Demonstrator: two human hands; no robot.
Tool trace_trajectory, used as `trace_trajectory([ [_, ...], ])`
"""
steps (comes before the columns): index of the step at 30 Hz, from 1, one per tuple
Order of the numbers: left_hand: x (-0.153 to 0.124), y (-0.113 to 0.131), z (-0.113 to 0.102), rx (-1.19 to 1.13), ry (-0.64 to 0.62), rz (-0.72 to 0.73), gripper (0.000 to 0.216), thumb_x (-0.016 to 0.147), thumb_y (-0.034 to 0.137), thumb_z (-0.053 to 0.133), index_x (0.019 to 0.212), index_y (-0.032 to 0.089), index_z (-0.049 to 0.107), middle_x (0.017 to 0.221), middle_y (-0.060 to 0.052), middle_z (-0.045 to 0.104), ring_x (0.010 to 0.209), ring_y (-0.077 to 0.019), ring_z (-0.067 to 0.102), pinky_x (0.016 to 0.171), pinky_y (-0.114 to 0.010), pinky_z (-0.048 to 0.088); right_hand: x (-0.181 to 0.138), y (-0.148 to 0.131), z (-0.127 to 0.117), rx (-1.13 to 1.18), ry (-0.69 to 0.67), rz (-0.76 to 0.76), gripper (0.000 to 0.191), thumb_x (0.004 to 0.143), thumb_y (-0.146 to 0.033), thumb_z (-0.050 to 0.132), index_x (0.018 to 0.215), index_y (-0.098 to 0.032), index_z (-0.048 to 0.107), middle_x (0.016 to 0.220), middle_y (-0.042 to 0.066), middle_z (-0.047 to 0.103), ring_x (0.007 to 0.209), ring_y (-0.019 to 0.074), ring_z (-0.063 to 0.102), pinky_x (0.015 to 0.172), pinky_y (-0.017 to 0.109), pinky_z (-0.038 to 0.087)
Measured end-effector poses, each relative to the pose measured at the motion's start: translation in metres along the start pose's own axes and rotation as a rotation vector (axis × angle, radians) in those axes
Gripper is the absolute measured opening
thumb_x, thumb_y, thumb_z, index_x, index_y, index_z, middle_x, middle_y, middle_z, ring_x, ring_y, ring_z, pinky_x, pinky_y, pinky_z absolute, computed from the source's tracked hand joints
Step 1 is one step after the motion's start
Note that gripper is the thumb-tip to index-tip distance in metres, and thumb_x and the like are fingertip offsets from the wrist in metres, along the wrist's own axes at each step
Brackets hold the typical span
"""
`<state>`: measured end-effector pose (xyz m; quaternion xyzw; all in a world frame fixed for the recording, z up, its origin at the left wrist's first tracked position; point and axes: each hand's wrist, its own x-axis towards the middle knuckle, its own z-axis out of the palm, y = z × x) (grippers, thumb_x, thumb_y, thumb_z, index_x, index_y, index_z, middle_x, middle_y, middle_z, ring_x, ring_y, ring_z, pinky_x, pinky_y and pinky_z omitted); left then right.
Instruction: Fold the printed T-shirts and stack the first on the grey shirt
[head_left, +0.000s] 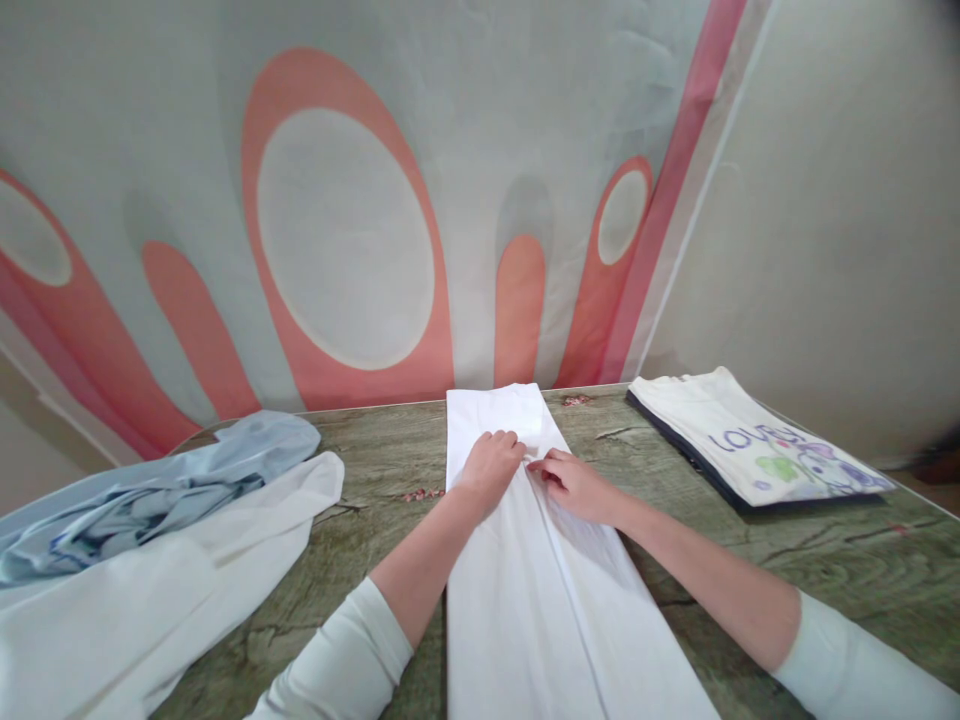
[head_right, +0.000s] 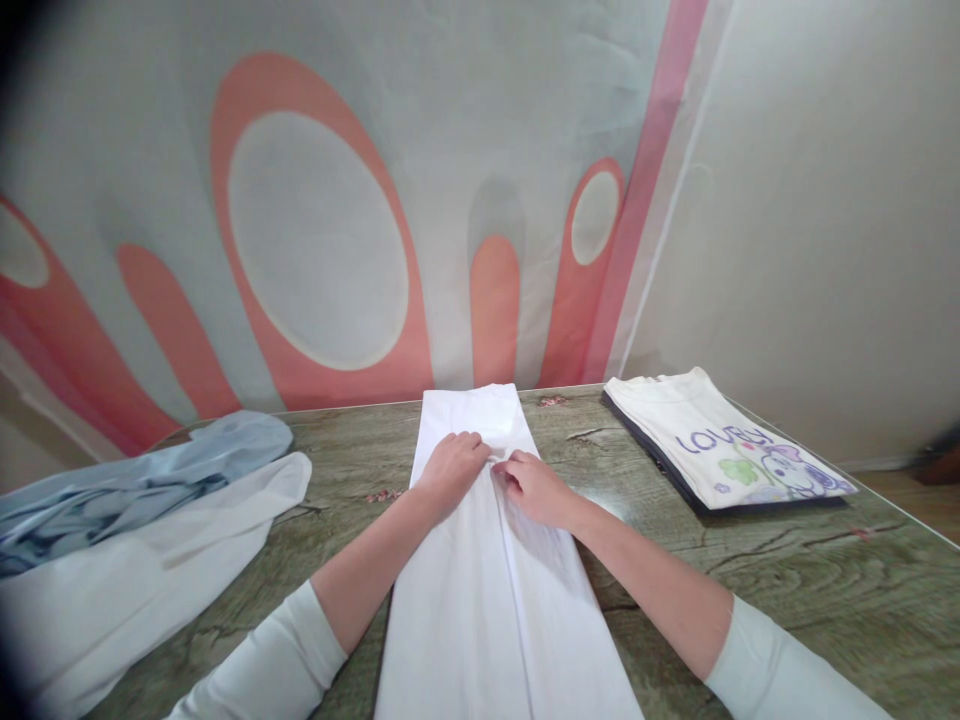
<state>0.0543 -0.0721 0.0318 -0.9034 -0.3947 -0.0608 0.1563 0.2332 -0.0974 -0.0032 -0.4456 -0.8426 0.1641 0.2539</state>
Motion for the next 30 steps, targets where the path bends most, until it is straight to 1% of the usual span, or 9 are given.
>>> trace_trajectory([
  [4, -0.001, 0.001, -0.009, -0.044, -0.019, 0.13, 0.015, 0.09, 0.019, 0.046, 0.098, 0.019, 0.058, 0.093, -0.006, 0.055, 0.087, -0.0199, 0.052, 0.074, -0.032, 0.038, 0.003, 0.004, -0.001, 0.083, -0.024, 0.003, 0.037, 0.071, -0.001, 0.047, 0.101, -0.015, 0.064, 0.086, 0.005, 0.057, 0.08, 0.0163, 0.054, 0.076, 0.027, 0.043],
  [6, 0.0, 0.001, -0.013, -0.053, -0.035, 0.159, 0.015, 0.09, 0.019, 0.046, 0.098, 0.019, 0.058, 0.094, -0.006, 0.055, 0.087, -0.0198, 0.051, 0.074, -0.032, 0.037, 0.003, 0.005, -0.002, 0.125, -0.037, -0.011, 0.037, 0.072, -0.002, 0.048, 0.102, -0.016, 0.064, 0.087, 0.005, 0.058, 0.08, 0.0161, 0.054, 0.076, 0.027, 0.044],
  [11, 0.002, 0.001, -0.012, -0.043, -0.047, 0.11, 0.014, 0.089, 0.017, 0.047, 0.096, 0.019, 0.059, 0.093, -0.007, 0.056, 0.09, -0.0206, 0.051, 0.076, -0.033, 0.036, 0.003, 0.002, -0.007, 0.149, -0.079, 0.001, 0.041, 0.072, -0.002, 0.048, 0.105, -0.02, 0.066, 0.087, 0.003, 0.058, 0.081, 0.016, 0.056, 0.079, 0.028, 0.045],
  [15, 0.003, 0.002, -0.008, -0.023, -0.024, 0.073, 0.015, 0.088, 0.016, 0.047, 0.096, 0.019, 0.06, 0.092, -0.007, 0.057, 0.091, -0.021, 0.051, 0.076, -0.033, 0.036, 0.002, -0.005, -0.011, 0.088, -0.107, -0.012, 0.037, 0.076, -0.005, 0.048, 0.101, -0.021, 0.069, 0.085, 0.004, 0.058, 0.082, 0.0163, 0.056, 0.081, 0.03, 0.044],
  [20, 0.001, 0.001, -0.006, -0.028, -0.035, 0.085, 0.013, 0.085, 0.015, 0.052, 0.095, 0.018, 0.061, 0.092, -0.006, 0.058, 0.09, -0.0211, 0.051, 0.076, -0.033, 0.037, -0.002, -0.004, -0.014, 0.1, -0.141, -0.063, 0.038, 0.076, -0.005, 0.051, 0.103, -0.024, 0.068, 0.089, 0.004, 0.058, 0.086, 0.0164, 0.056, 0.083, 0.031, 0.043],
  [22, 0.0, 0.0, -0.006, -0.021, -0.052, 0.076, 0.013, 0.085, 0.013, 0.051, 0.092, 0.017, 0.061, 0.092, -0.007, 0.058, 0.091, -0.0208, 0.052, 0.077, -0.033, 0.037, -0.004, 0.001, -0.014, 0.168, -0.114, -0.055, 0.038, 0.078, -0.006, 0.049, 0.108, -0.022, 0.065, 0.09, 0.004, 0.059, 0.082, 0.0152, 0.057, 0.08, 0.029, 0.045],
  [24, 0.0, -0.001, -0.005, -0.013, -0.06, 0.065, 0.014, 0.086, 0.012, 0.049, 0.091, 0.017, 0.062, 0.093, -0.007, 0.058, 0.091, -0.0207, 0.052, 0.078, -0.033, 0.037, -0.005, 0.006, -0.012, 0.19, -0.03, -0.018, 0.036, 0.081, -0.007, 0.046, 0.109, -0.019, 0.064, 0.09, 0.005, 0.06, 0.081, 0.0153, 0.057, 0.078, 0.029, 0.046],
  [27, -0.001, -0.001, -0.003, -0.012, -0.061, 0.07, 0.015, 0.087, 0.014, 0.048, 0.089, 0.017, 0.063, 0.092, -0.008, 0.059, 0.091, -0.0213, 0.052, 0.078, -0.034, 0.038, -0.004, 0.011, -0.006, 0.085, 0.071, -0.037, 0.032, 0.083, -0.008, 0.044, 0.105, -0.017, 0.065, 0.094, 0.009, 0.058, 0.088, 0.018, 0.056, 0.083, 0.033, 0.044],
  [30, 0.0, -0.002, -0.002, -0.013, -0.053, 0.069, 0.016, 0.087, 0.015, 0.048, 0.088, 0.017, 0.064, 0.092, -0.008, 0.059, 0.09, -0.0217, 0.052, 0.078, -0.034, 0.037, -0.006, 0.007, -0.002, -0.067, 0.051, -0.095, 0.031, 0.086, -0.012, 0.044, 0.108, -0.019, 0.064, 0.097, 0.01, 0.056, 0.091, 0.0204, 0.053, 0.084, 0.037, 0.044],
])
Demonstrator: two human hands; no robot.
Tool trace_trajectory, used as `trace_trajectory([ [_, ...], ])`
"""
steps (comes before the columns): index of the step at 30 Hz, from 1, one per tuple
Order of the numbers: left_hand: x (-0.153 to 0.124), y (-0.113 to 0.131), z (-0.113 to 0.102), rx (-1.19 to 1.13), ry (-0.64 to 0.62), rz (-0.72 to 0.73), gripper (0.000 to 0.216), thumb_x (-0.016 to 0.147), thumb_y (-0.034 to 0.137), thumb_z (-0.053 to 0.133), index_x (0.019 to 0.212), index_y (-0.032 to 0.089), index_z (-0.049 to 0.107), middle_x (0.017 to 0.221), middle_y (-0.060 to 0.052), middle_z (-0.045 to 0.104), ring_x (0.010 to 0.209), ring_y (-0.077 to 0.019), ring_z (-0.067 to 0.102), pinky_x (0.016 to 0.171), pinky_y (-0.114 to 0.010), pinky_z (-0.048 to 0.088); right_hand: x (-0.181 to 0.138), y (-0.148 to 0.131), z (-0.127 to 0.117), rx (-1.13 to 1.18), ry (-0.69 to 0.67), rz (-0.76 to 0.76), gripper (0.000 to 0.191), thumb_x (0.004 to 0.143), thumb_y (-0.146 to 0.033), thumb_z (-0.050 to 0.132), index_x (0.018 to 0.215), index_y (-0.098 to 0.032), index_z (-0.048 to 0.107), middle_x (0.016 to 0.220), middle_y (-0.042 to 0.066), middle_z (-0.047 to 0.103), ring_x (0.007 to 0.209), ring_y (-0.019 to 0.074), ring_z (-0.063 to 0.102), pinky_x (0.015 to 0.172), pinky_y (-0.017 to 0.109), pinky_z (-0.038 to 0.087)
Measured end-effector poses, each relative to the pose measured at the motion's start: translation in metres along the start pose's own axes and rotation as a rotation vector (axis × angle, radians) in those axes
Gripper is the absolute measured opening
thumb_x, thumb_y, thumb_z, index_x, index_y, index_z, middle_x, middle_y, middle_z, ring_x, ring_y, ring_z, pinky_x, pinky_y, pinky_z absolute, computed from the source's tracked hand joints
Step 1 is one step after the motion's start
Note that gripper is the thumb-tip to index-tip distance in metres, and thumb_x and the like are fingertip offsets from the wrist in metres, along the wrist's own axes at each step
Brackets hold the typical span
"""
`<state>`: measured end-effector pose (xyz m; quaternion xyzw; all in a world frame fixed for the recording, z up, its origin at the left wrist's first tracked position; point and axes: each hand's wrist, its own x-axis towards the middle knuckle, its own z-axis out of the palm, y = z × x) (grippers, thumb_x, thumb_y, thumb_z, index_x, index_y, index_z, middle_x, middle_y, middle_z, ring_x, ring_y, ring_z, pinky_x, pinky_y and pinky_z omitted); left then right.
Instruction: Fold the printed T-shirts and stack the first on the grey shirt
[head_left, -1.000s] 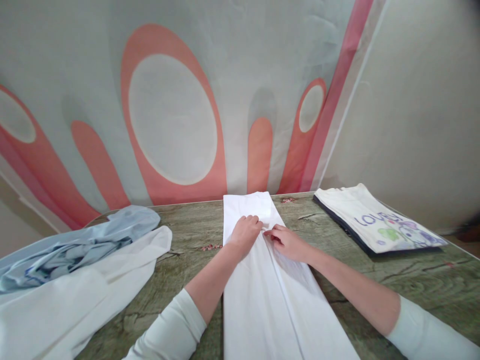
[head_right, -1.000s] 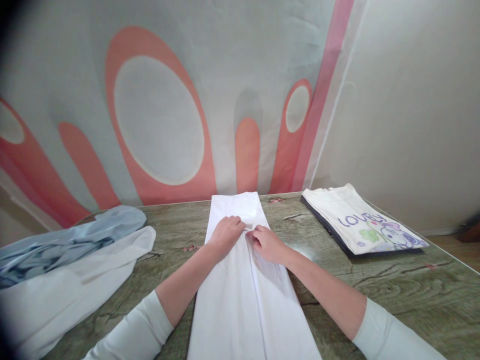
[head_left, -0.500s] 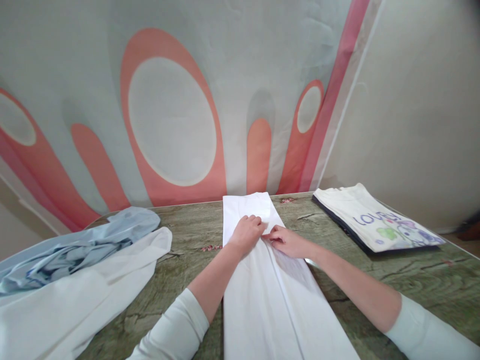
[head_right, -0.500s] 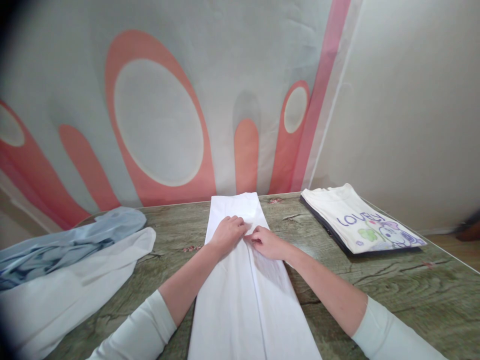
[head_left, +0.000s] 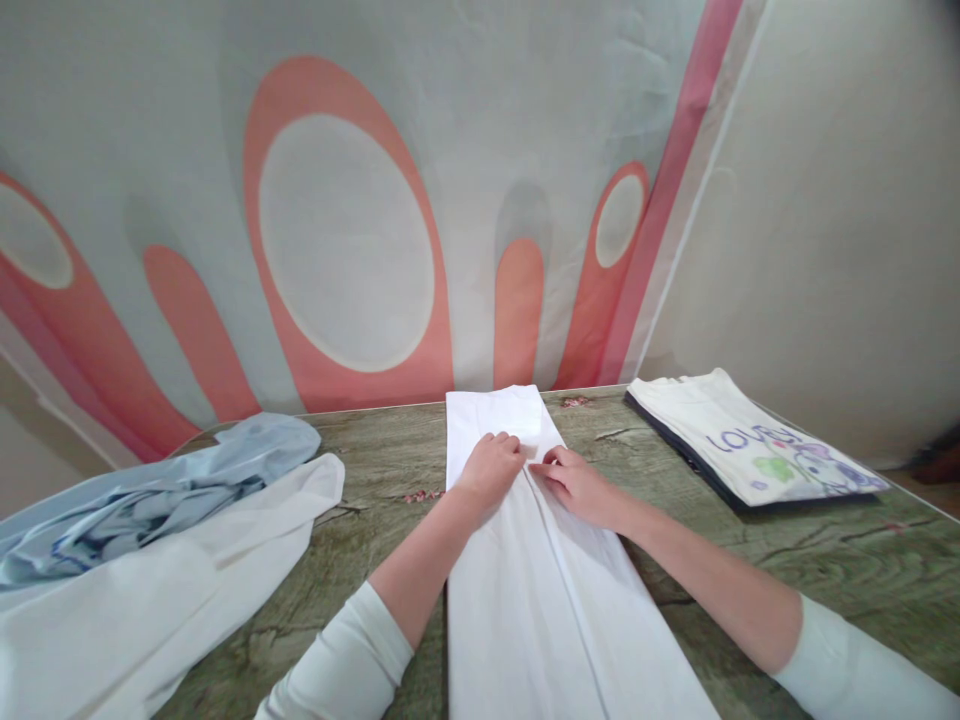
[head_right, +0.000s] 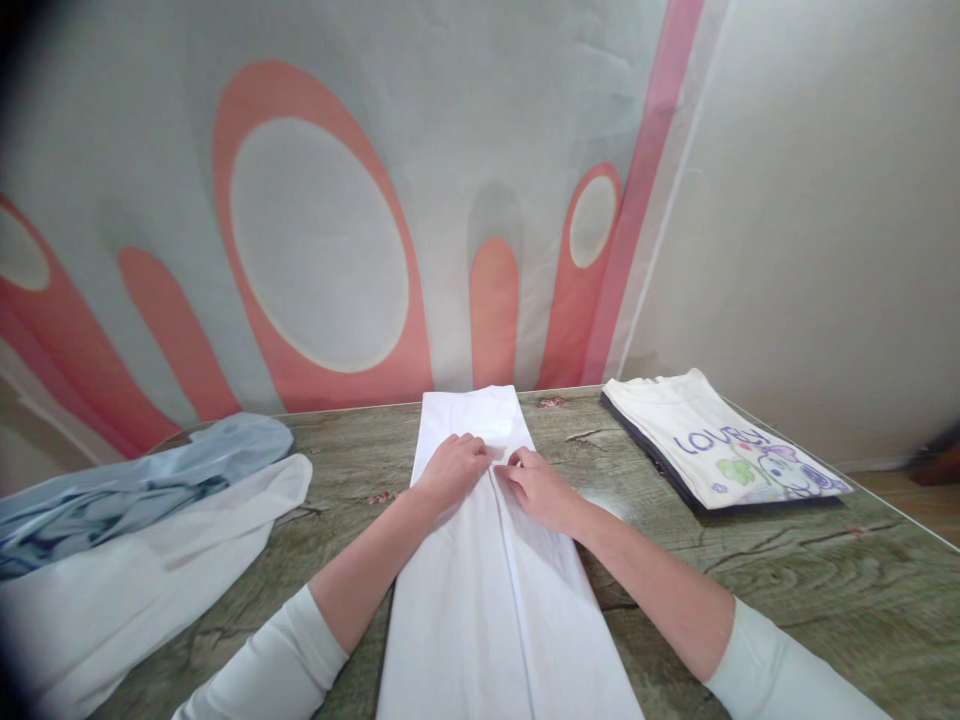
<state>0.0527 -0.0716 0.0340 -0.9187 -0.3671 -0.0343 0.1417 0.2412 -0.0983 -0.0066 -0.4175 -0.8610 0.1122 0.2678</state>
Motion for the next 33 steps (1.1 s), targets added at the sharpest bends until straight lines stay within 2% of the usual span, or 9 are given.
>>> trace_trajectory([
  [4, 0.0, -0.001, -0.001, -0.011, 0.0, -0.003, 0.015, 0.087, 0.014, 0.049, 0.089, 0.016, 0.064, 0.092, -0.008, 0.06, 0.092, -0.022, 0.052, 0.079, -0.034, 0.037, -0.004, -0.014, -0.01, -0.082, -0.095, -0.05, 0.032, 0.087, -0.014, 0.043, 0.112, -0.023, 0.063, 0.101, 0.01, 0.055, 0.095, 0.0213, 0.052, 0.086, 0.037, 0.042],
  [10, -0.007, 0.008, -0.009, -0.029, -0.01, 0.034, 0.016, 0.087, 0.014, 0.048, 0.094, 0.017, 0.061, 0.1, -0.009, 0.06, 0.098, -0.0218, 0.052, 0.083, -0.035, 0.037, -0.007, -0.017, -0.038, 0.001, -0.254, -0.132, 0.038, 0.08, -0.004, 0.042, 0.093, -0.025, 0.07, 0.101, 0.005, 0.063, 0.097, 0.0181, 0.056, 0.087, 0.032, 0.042],
  [13, -0.018, 0.022, -0.011, -0.07, 0.017, 0.115, 0.02, 0.086, 0.013, 0.047, 0.102, 0.017, 0.059, 0.111, -0.009, 0.059, 0.11, -0.0219, 0.048, 0.093, -0.037, 0.033, -0.005, -0.003, -0.038, 0.026, -0.184, -0.085, 0.043, 0.075, 0.001, 0.038, 0.092, -0.021, 0.071, 0.101, 0.005, 0.066, 0.095, 0.0171, 0.058, 0.088, 0.032, 0.044],
  [16, -0.032, 0.038, -0.011, -0.115, -0.004, 0.136, 0.032, 0.085, 0.011, 0.045, 0.115, 0.014, 0.052, 0.123, -0.011, 0.054, 0.117, -0.021, 0.045, 0.099, -0.036, 0.03, -0.005, 0.013, -0.028, -0.008, -0.046, -0.051, 0.046, 0.076, -0.001, 0.037, 0.108, -0.018, 0.065, 0.112, 0.008, 0.063, 0.105, 0.0194, 0.055, 0.094, 0.038, 0.042],
  [18, -0.041, 0.047, -0.011, -0.148, -0.034, 0.119, 0.035, 0.085, 0.011, 0.041, 0.119, 0.011, 0.05, 0.129, -0.013, 0.051, 0.118, -0.0204, 0.046, 0.099, -0.035, 0.031, -0.006, 0.02, -0.02, -0.029, -0.024, -0.082, 0.044, 0.079, -0.004, 0.039, 0.115, -0.018, 0.061, 0.117, 0.009, 0.06, 0.11, 0.0207, 0.053, 0.096, 0.041, 0.041],
  [23, -0.06, 0.066, -0.023, -0.251, -0.063, 0.144, 0.034, 0.086, 0.016, 0.04, 0.118, 0.01, 0.051, 0.13, -0.013, 0.05, 0.119, -0.021, 0.046, 0.101, -0.035, 0.031, -0.005, 0.018, -0.013, -0.1, -0.034, -0.097, 0.042, 0.08, -0.008, 0.041, 0.117, -0.018, 0.059, 0.12, 0.009, 0.058, 0.112, 0.0214, 0.05, 0.096, 0.043, 0.039],
  [28, -0.074, 0.084, -0.042, -0.349, -0.089, 0.228, 0.038, 0.084, 0.017, 0.043, 0.12, 0.008, 0.049, 0.13, -0.013, 0.05, 0.118, -0.0208, 0.047, 0.101, -0.033, 0.033, -0.004, 0.005, -0.016, -0.203, -0.089, -0.062, 0.052, 0.079, -0.004, 0.039, 0.128, -0.019, 0.048, 0.123, 0.009, 0.054, 0.111, 0.0213, 0.047, 0.096, 0.041, 0.037],
  [33, -0.083, 0.095, -0.057, -0.466, -0.119, 0.348, 0.03, 0.085, 0.019, 0.043, 0.111, 0.012, 0.055, 0.121, -0.01, 0.057, 0.108, -0.0197, 0.055, 0.097, -0.031, 0.037, -0.004, 0.003, -0.013, -0.305, -0.138, -0.027, 0.054, 0.076, -0.002, 0.042, 0.126, -0.021, 0.051, 0.123, 0.01, 0.052, 0.112, 0.0235, 0.044, 0.094, 0.041, 0.035],
])
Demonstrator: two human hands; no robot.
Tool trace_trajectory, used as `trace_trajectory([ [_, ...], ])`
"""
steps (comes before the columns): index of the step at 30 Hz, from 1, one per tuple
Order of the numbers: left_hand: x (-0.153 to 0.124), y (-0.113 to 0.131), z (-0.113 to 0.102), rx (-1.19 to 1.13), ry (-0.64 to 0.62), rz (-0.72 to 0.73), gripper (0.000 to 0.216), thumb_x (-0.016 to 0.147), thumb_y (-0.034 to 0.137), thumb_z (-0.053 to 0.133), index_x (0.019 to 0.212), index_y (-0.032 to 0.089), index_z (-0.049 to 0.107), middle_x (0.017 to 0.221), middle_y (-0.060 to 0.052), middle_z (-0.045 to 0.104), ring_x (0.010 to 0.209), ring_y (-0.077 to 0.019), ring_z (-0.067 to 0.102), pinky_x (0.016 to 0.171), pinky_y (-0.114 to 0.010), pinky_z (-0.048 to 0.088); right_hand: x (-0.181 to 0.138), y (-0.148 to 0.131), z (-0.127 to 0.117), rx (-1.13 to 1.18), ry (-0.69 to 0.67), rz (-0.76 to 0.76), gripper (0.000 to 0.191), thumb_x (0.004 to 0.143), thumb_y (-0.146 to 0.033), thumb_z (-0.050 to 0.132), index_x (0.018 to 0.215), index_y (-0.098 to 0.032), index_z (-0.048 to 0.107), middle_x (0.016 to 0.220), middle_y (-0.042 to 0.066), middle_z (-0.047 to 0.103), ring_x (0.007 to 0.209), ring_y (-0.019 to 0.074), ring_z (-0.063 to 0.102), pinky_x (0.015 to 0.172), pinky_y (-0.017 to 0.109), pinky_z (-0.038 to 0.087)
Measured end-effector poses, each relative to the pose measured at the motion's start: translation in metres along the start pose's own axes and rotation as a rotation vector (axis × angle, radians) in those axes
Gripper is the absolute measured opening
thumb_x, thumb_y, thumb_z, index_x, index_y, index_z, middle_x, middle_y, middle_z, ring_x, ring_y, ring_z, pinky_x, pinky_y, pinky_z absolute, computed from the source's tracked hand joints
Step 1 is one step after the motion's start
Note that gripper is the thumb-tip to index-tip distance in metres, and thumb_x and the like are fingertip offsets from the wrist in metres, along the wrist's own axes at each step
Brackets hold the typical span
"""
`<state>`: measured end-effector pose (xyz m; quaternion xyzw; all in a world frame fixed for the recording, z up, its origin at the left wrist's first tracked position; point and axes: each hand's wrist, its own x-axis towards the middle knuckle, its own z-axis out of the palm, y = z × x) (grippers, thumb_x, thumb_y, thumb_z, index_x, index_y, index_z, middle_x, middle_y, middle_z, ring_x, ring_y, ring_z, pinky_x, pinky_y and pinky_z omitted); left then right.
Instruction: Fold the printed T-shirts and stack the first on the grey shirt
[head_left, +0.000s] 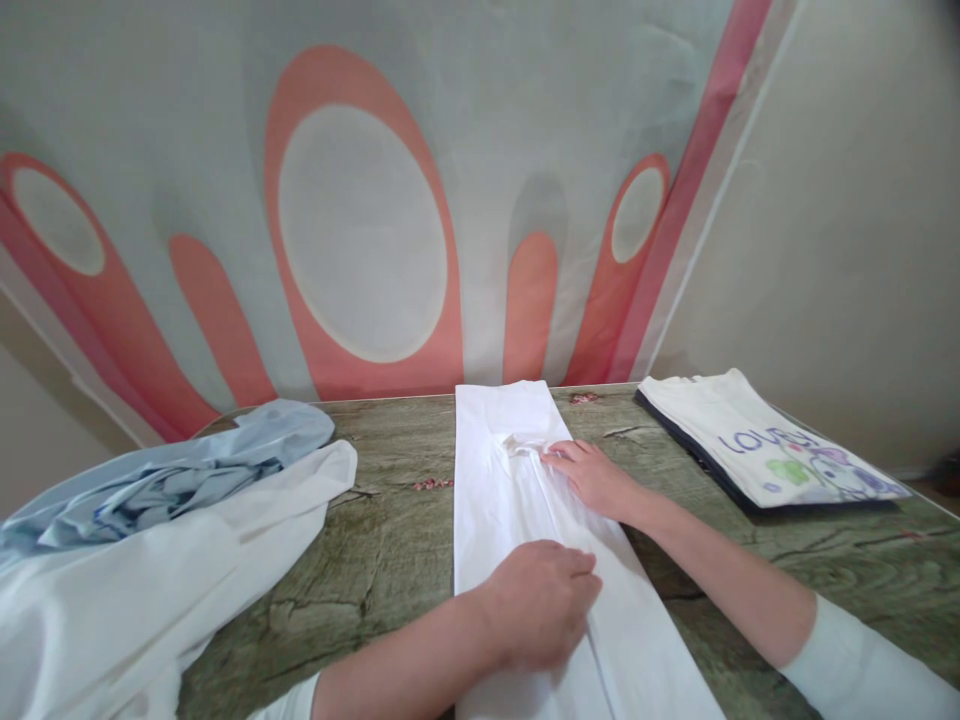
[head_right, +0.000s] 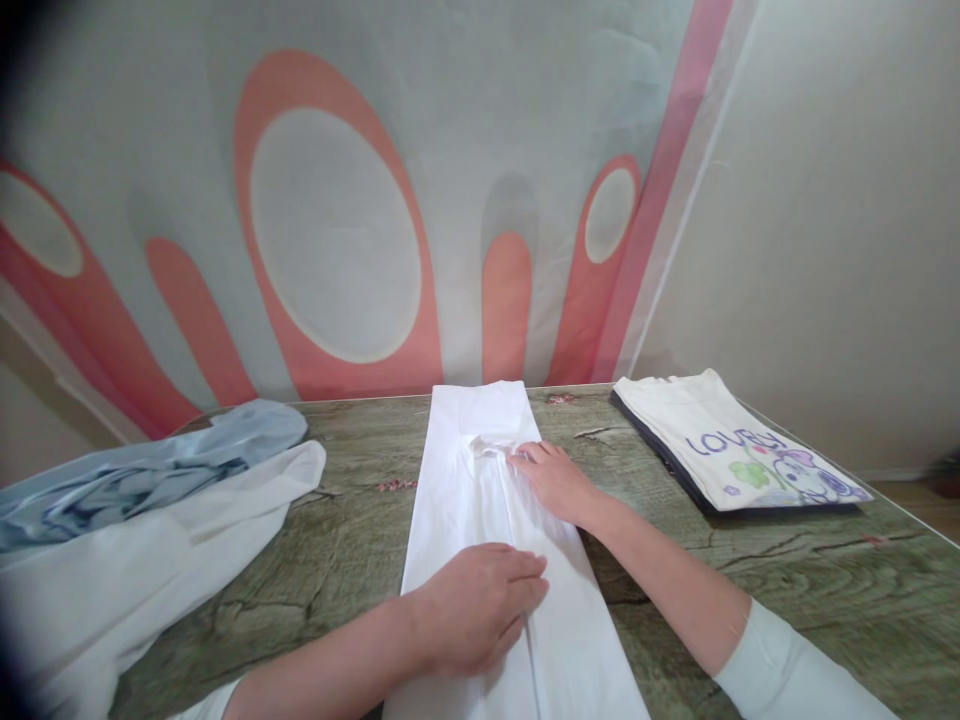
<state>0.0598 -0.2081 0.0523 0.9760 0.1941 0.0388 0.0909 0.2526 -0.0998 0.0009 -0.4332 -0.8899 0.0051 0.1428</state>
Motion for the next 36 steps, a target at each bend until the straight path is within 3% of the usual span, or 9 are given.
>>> trace_trajectory([
  [3, 0.0, -0.003, -0.001, -0.068, 0.021, 0.014, 0.031, 0.086, 0.018, 0.042, 0.115, 0.016, 0.053, 0.119, -0.006, 0.059, 0.106, -0.0157, 0.056, 0.099, -0.029, 0.035, 0.0, 0.004, 0.002, 0.028, 0.013, -0.015, 0.051, 0.077, -0.003, 0.042, 0.124, -0.021, 0.052, 0.123, 0.009, 0.053, 0.112, 0.0231, 0.044, 0.094, 0.041, 0.035],
  [8, 0.004, -0.028, 0.012, 0.092, 0.139, -0.186, 0.035, 0.094, 0.027, 0.033, 0.123, 0.014, 0.048, 0.134, -0.01, 0.047, 0.125, -0.0188, 0.04, 0.107, -0.038, 0.023, 0.0, 0.01, 0.007, 0.129, 0.14, -0.014, 0.04, 0.084, -0.01, 0.04, 0.119, -0.02, 0.056, 0.12, 0.007, 0.057, 0.109, 0.0206, 0.048, 0.094, 0.039, 0.037],
  [11, 0.004, -0.039, 0.02, 0.15, 0.14, -0.244, 0.037, 0.095, 0.03, 0.032, 0.126, 0.015, 0.045, 0.136, -0.009, 0.044, 0.126, -0.0185, 0.038, 0.106, -0.037, 0.025, -0.001, 0.011, 0.01, 0.11, 0.149, -0.018, 0.037, 0.087, -0.014, 0.041, 0.119, -0.021, 0.057, 0.121, 0.007, 0.057, 0.11, 0.0212, 0.048, 0.094, 0.04, 0.037],
  [17, 0.001, -0.046, 0.019, 0.06, 0.182, -0.232, 0.035, 0.096, 0.026, 0.029, 0.123, 0.018, 0.05, 0.132, -0.005, 0.049, 0.123, -0.0159, 0.042, 0.103, -0.033, 0.029, -0.001, 0.011, 0.012, 0.037, 0.106, 0.01, 0.036, 0.088, -0.015, 0.041, 0.119, -0.021, 0.058, 0.123, 0.006, 0.056, 0.111, 0.0213, 0.047, 0.094, 0.039, 0.036],
  [21, -0.001, -0.052, 0.018, 0.026, 0.217, -0.248, 0.035, 0.096, 0.026, 0.028, 0.122, 0.021, 0.051, 0.133, -0.002, 0.049, 0.13, -0.0181, 0.032, 0.106, -0.037, 0.022, 0.0, 0.009, 0.012, 0.008, 0.098, 0.025, 0.036, 0.088, -0.015, 0.041, 0.12, -0.021, 0.057, 0.125, 0.006, 0.055, 0.112, 0.0212, 0.046, 0.095, 0.038, 0.035],
  [27, -0.002, -0.057, 0.021, 0.02, 0.174, -0.252, 0.037, 0.096, 0.029, 0.027, 0.129, 0.023, 0.045, 0.14, -0.004, 0.039, 0.13, -0.0184, 0.032, 0.107, -0.04, 0.019, 0.001, 0.006, 0.01, -0.005, 0.074, 0.049, 0.037, 0.089, -0.016, 0.041, 0.122, -0.022, 0.055, 0.128, 0.005, 0.053, 0.113, 0.0208, 0.045, 0.095, 0.038, 0.034],
  [36, -0.002, -0.058, 0.02, -0.024, 0.172, -0.242, 0.036, 0.096, 0.028, 0.028, 0.127, 0.023, 0.046, 0.139, -0.005, 0.04, 0.129, -0.0195, 0.032, 0.107, -0.041, 0.019, 0.0, 0.004, 0.006, -0.001, 0.055, 0.066, 0.037, 0.09, -0.018, 0.039, 0.124, -0.024, 0.053, 0.13, 0.004, 0.052, 0.114, 0.0205, 0.044, 0.094, 0.038, 0.035],
])
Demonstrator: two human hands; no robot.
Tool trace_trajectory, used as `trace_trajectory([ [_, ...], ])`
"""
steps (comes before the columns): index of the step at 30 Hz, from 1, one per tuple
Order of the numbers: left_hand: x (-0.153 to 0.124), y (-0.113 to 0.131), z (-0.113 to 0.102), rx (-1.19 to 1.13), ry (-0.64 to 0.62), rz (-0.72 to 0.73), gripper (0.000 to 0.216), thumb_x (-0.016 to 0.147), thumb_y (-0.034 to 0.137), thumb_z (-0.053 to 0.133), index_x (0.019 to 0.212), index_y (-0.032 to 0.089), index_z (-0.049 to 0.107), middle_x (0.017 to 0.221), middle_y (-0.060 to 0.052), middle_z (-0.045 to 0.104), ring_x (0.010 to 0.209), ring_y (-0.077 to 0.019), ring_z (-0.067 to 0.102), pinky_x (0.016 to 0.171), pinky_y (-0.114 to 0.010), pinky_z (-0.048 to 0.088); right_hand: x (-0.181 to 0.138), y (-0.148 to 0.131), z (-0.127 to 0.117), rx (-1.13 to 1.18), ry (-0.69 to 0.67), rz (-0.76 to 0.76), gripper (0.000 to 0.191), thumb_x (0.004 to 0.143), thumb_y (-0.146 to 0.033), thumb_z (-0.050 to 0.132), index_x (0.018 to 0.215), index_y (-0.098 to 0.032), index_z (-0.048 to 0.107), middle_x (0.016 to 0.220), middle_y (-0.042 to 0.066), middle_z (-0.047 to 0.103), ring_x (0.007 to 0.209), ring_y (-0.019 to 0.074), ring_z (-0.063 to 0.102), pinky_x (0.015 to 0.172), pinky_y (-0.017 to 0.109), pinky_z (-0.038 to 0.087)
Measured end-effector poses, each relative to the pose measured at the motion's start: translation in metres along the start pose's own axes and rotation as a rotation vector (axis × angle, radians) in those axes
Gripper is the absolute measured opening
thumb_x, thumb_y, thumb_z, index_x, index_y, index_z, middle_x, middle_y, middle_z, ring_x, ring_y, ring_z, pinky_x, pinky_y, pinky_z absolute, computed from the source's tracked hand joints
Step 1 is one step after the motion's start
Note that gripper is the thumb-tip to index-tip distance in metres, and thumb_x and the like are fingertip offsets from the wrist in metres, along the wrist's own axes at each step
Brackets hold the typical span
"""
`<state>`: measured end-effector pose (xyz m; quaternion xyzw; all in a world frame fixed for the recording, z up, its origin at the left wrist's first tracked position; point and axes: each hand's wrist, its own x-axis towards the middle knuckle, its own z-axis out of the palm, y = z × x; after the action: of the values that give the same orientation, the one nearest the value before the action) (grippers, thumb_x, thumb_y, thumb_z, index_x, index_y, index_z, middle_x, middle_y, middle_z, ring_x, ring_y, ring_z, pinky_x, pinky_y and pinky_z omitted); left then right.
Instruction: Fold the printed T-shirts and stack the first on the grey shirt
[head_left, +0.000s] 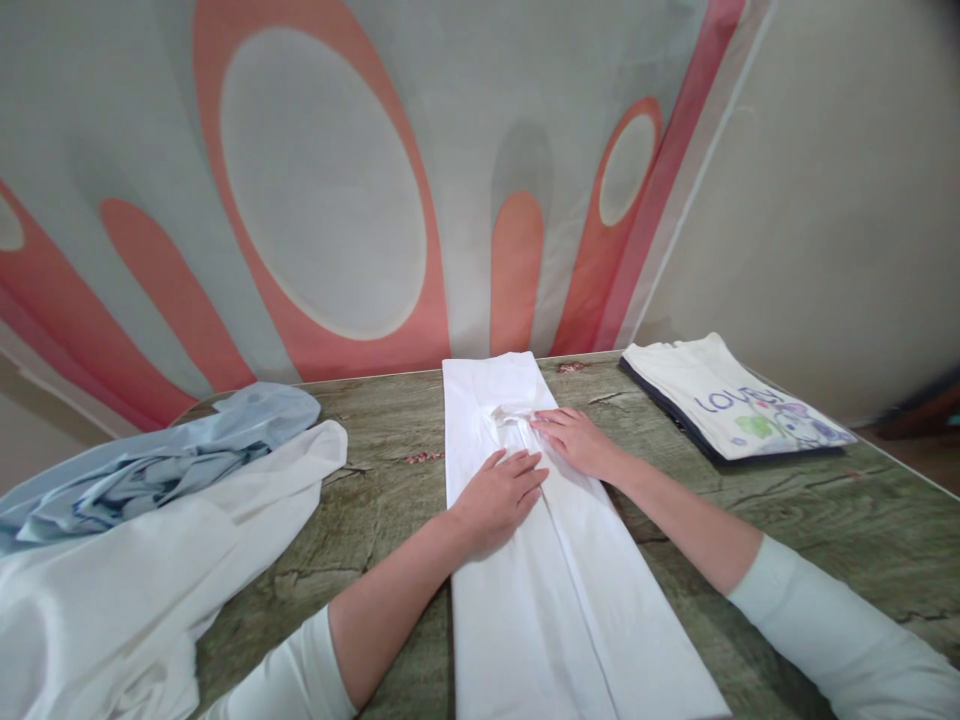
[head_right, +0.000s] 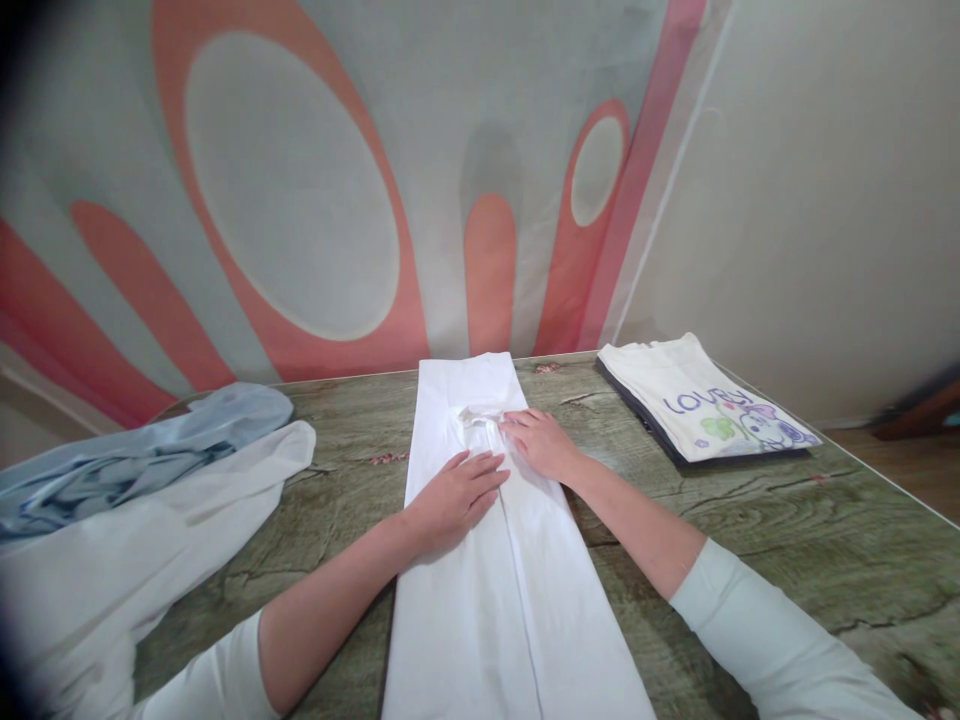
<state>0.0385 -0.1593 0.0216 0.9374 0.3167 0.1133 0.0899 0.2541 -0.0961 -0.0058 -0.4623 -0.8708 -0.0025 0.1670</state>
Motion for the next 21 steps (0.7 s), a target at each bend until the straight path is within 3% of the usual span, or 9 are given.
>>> trace_trajectory([
  [8, 0.0, 0.007, -0.009, -0.055, 0.067, 0.041, 0.03, 0.093, 0.027, 0.037, 0.117, 0.021, 0.055, 0.119, -0.007, 0.054, 0.113, -0.0194, 0.046, 0.102, -0.04, 0.028, 0.002, 0.0, 0.001, -0.031, -0.018, 0.02, 0.041, 0.091, -0.021, 0.037, 0.131, -0.022, 0.046, 0.133, 0.005, 0.048, 0.115, 0.0217, 0.042, 0.095, 0.039, 0.034],
  [14, -0.002, 0.011, -0.013, -0.073, 0.079, 0.059, 0.028, 0.092, 0.028, 0.041, 0.114, 0.02, 0.058, 0.114, -0.009, 0.053, 0.108, -0.0219, 0.047, 0.095, -0.038, 0.036, 0.003, -0.001, 0.001, -0.056, -0.047, 0.027, 0.041, 0.092, -0.022, 0.034, 0.131, -0.021, 0.046, 0.135, 0.004, 0.047, 0.115, 0.0226, 0.041, 0.095, 0.039, 0.033],
  [21, -0.004, 0.011, -0.011, -0.089, 0.098, 0.053, 0.029, 0.092, 0.028, 0.041, 0.115, 0.02, 0.057, 0.115, -0.009, 0.053, 0.108, -0.0216, 0.047, 0.096, -0.039, 0.036, 0.003, -0.004, -0.003, -0.061, -0.058, 0.035, 0.041, 0.093, -0.024, 0.032, 0.131, -0.02, 0.045, 0.135, 0.004, 0.046, 0.114, 0.0222, 0.04, 0.095, 0.038, 0.033],
])
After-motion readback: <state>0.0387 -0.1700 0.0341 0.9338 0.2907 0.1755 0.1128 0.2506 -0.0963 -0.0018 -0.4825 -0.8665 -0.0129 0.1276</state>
